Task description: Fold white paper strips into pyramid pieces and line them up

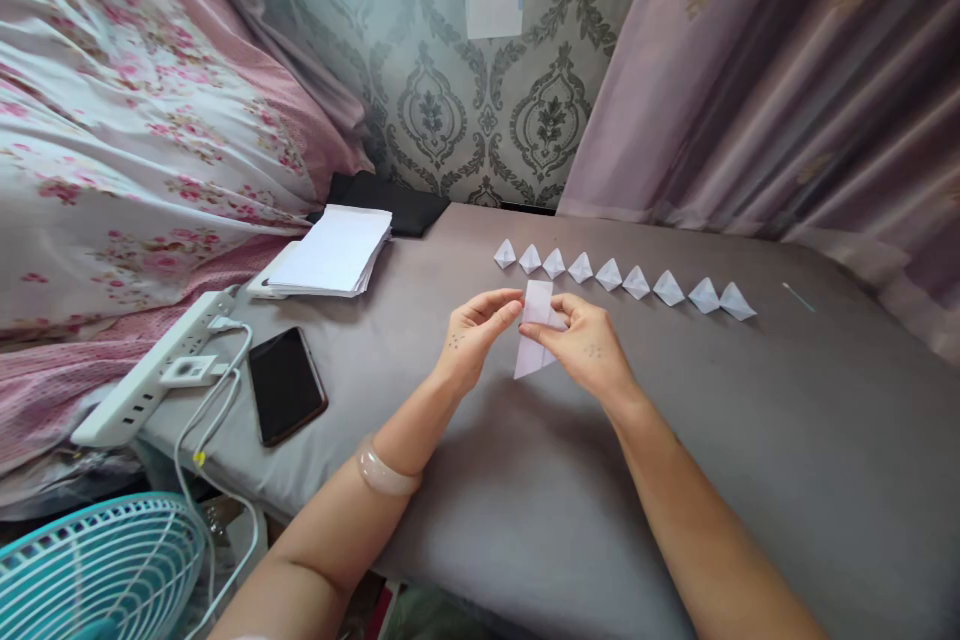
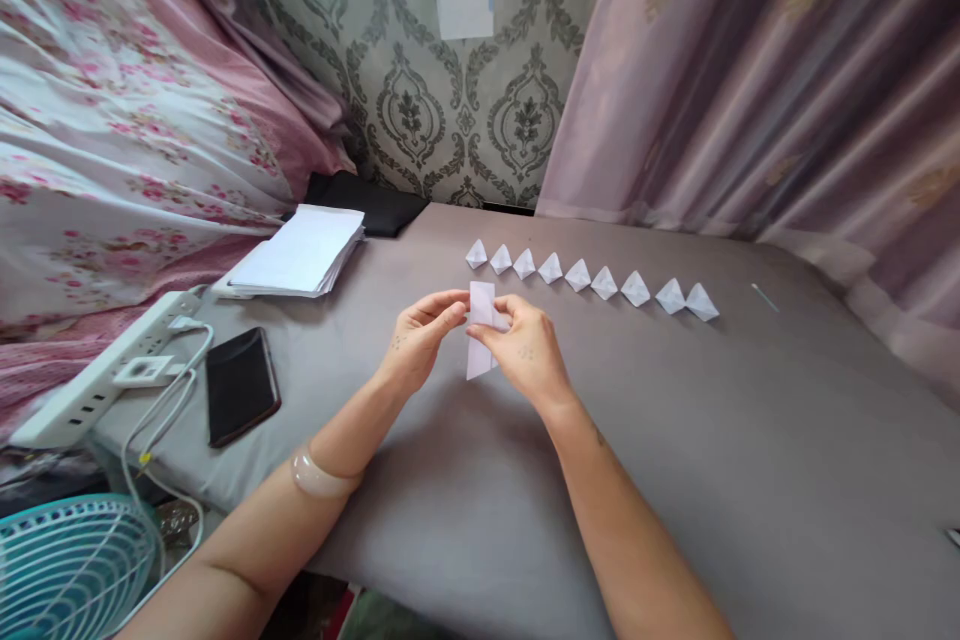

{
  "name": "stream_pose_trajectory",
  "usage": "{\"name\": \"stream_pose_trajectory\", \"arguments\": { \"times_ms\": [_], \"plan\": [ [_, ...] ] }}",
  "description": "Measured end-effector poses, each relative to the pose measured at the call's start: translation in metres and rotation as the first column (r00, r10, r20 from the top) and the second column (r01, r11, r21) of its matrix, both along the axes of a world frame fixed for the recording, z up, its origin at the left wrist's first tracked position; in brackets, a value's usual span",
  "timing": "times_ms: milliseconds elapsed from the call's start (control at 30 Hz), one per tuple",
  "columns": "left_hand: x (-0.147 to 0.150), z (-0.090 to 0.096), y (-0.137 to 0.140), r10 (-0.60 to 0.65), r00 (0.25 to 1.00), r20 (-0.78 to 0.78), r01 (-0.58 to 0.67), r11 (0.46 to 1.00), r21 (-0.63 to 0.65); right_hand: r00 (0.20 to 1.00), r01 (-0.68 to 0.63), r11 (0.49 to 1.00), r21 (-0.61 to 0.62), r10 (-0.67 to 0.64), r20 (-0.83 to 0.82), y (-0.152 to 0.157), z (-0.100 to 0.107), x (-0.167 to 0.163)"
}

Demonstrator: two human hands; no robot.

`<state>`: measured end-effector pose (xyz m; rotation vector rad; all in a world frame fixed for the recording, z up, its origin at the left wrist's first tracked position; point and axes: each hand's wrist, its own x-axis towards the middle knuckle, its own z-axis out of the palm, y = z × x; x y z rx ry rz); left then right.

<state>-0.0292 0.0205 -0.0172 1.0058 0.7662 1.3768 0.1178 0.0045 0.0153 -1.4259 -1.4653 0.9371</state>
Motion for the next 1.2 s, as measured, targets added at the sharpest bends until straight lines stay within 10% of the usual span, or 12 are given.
{"name": "stream_pose_trajectory", "arguments": {
  "times_ms": [267, 500, 1200],
  "plan": [
    [0.002, 0.006, -0.004, 0.041, 0.990, 0.133, -0.036, 0.999, -0.040, 0.932, 0.066, 0.980, 0.186, -0.127, 0.339, -0.014, 0.000, -0.017],
    [0.002, 0.014, -0.007, 0.109, 0.965, 0.239, -0.064, 0.980, -0.188, 0.876, 0.050, 0.795, 0.604, -0.326, 0.356, -0.016, -0.006, -0.026],
    [0.010, 0.007, -0.012, 0.078, 0.969, 0.233, -0.039, 0.985, -0.169, 0.869, 0.085, 0.775, 0.627, -0.365, 0.334, -0.016, -0.014, -0.034]
  ]
}}
